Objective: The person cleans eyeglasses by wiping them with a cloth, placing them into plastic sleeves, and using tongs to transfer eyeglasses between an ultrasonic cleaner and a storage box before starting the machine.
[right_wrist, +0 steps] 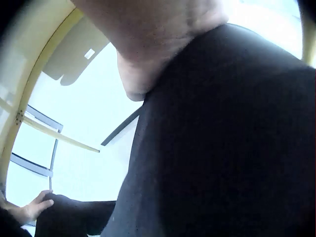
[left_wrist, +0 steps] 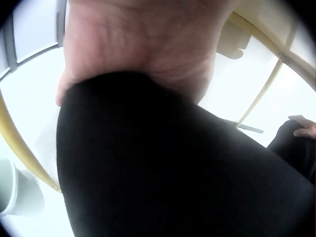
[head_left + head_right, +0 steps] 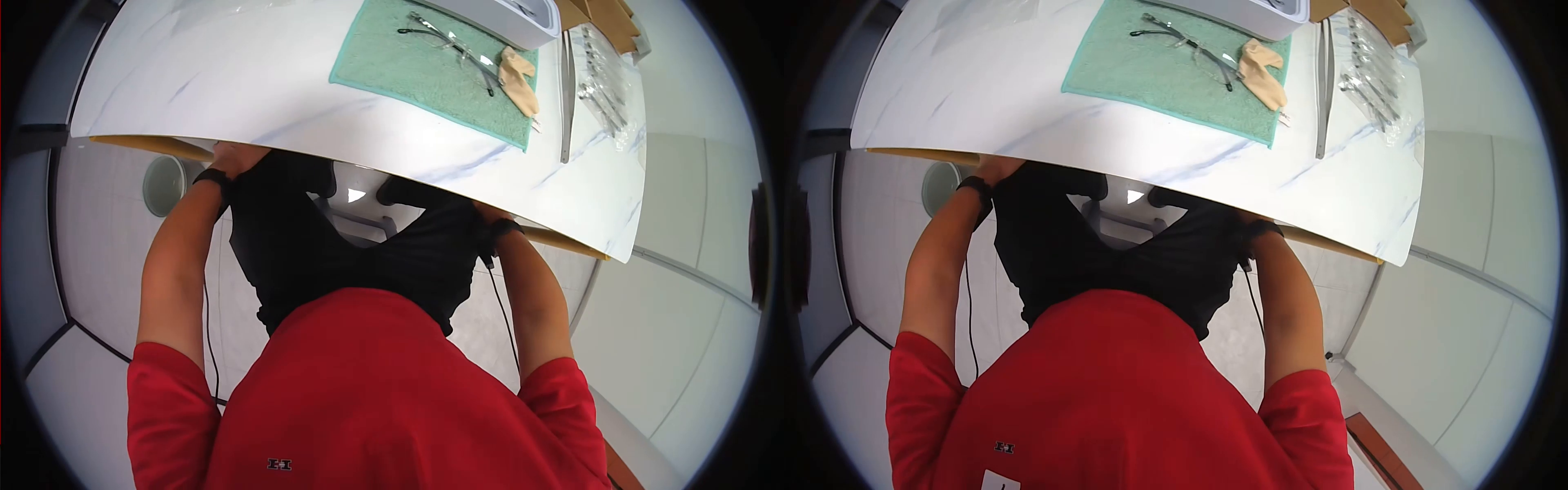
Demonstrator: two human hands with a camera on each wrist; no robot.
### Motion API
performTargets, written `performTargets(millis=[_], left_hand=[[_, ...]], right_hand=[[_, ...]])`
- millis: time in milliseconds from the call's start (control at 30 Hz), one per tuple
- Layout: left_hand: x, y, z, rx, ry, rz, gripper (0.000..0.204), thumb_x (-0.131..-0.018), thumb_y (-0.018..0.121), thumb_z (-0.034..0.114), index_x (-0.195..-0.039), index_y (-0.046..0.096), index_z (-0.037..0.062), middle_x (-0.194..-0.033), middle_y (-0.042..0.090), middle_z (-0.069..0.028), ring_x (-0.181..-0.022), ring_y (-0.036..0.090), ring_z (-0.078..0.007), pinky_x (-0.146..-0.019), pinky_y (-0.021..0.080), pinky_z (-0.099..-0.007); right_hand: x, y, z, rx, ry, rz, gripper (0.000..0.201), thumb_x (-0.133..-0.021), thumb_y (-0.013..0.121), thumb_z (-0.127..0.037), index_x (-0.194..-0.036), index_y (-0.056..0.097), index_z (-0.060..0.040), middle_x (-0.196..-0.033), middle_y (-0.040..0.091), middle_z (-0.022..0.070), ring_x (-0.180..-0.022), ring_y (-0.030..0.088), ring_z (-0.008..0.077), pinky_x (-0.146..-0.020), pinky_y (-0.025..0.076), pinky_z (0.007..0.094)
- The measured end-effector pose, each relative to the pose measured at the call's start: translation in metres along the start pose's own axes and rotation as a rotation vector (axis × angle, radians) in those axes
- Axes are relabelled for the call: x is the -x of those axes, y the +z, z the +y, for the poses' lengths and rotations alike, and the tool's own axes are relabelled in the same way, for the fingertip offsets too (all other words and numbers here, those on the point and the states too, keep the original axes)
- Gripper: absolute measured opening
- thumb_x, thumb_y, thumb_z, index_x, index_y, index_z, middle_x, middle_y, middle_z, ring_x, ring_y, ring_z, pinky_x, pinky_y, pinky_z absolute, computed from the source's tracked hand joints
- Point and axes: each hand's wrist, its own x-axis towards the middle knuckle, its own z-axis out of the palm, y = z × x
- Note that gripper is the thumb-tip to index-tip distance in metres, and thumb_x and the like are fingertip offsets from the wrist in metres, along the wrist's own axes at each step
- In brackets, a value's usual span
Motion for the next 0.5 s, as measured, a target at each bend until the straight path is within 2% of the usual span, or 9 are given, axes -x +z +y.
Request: performTargets(millis=[100, 167, 300, 367, 400, 467, 500], left_hand=[[-0.002, -0.002, -0.006, -0.027, -0.064, 0.010, 0.065, -0.094, 0.049, 0.062, -0.142, 0.058, 0.0190, -0.145, 0.057, -0.0104, -0.133, 0.053, -0.0336, -0.108, 0.043, -0.0475], [-0.015, 0.014, -0.013, -0.049, -0.049, 0.022, 0.071, -0.093, 0.041, 0.068, -0.146, 0.054, 0.0226, -0.150, 0.054, -0.0083, -0.139, 0.048, -0.0322, -0.112, 0.036, -0.0506], [-0.025, 0.024, -0.014, -0.048, -0.029, 0.036, 0.073, -0.093, 0.042, 0.070, -0.148, 0.052, 0.0236, -0.153, 0.051, -0.0065, -0.143, 0.042, -0.0322, -0.116, 0.028, -0.0532], [-0.025, 0.021, -0.007, -0.030, -0.059, 0.038, 0.074, -0.092, 0.042, 0.071, -0.149, 0.051, 0.0246, -0.155, 0.048, -0.0048, -0.146, 0.036, -0.0326, -0.117, 0.022, -0.0540], [-0.025, 0.023, -0.007, -0.022, -0.063, 0.038, 0.074, -0.092, 0.042, 0.071, -0.149, 0.051, 0.0246, -0.155, 0.048, -0.0048, -0.146, 0.036, -0.0326, -0.117, 0.022, -0.0540], [-0.023, 0.026, -0.009, 0.026, -0.016, 0.120, 0.070, -0.093, 0.056, 0.063, -0.147, 0.053, 0.0187, -0.148, 0.055, -0.0080, -0.139, 0.046, -0.0311, -0.112, 0.034, -0.0523], [-0.021, 0.028, -0.009, 0.028, -0.017, 0.118, 0.070, -0.093, 0.056, 0.063, -0.147, 0.053, 0.0187, -0.148, 0.055, -0.0080, -0.139, 0.046, -0.0311, -0.112, 0.034, -0.0523]], right_hand=[[-0.022, 0.007, 0.010, 0.011, 0.024, 0.003, 0.055, -0.094, 0.054, -0.049, -0.128, 0.066, -0.0074, -0.127, 0.068, 0.0156, -0.120, 0.060, 0.0386, -0.104, 0.044, 0.0489], [0.001, 0.017, 0.026, 0.017, 0.060, 0.009, 0.055, -0.094, 0.053, -0.049, -0.128, 0.066, -0.0073, -0.127, 0.068, 0.0153, -0.119, 0.061, 0.0386, -0.104, 0.045, 0.0487], [0.011, 0.022, 0.037, 0.029, 0.126, 0.019, 0.055, -0.095, 0.053, -0.048, -0.128, 0.066, -0.0070, -0.127, 0.068, 0.0149, -0.118, 0.061, 0.0386, -0.103, 0.045, 0.0485], [0.022, -0.004, 0.004, -0.004, 0.302, 0.020, 0.057, -0.096, 0.055, -0.048, -0.128, 0.064, -0.0025, -0.127, 0.066, 0.0216, -0.118, 0.059, 0.0436, -0.103, 0.045, 0.0498], [0.030, -0.011, -0.010, 0.004, 0.299, 0.019, 0.057, -0.096, 0.055, -0.048, -0.128, 0.064, -0.0025, -0.127, 0.066, 0.0216, -0.118, 0.059, 0.0436, -0.103, 0.045, 0.0498], [0.052, -0.014, -0.033, -0.058, 0.191, 0.297, 0.061, -0.096, 0.058, -0.049, -0.126, 0.063, 0.0039, -0.128, 0.061, 0.0307, -0.120, 0.055, 0.0489, -0.105, 0.042, 0.0526], [0.057, -0.012, -0.039, -0.101, 0.167, 0.353, 0.066, -0.096, 0.060, -0.050, -0.126, 0.060, 0.0083, -0.130, 0.056, 0.0379, -0.124, 0.050, 0.0530, -0.108, 0.039, 0.0542]])
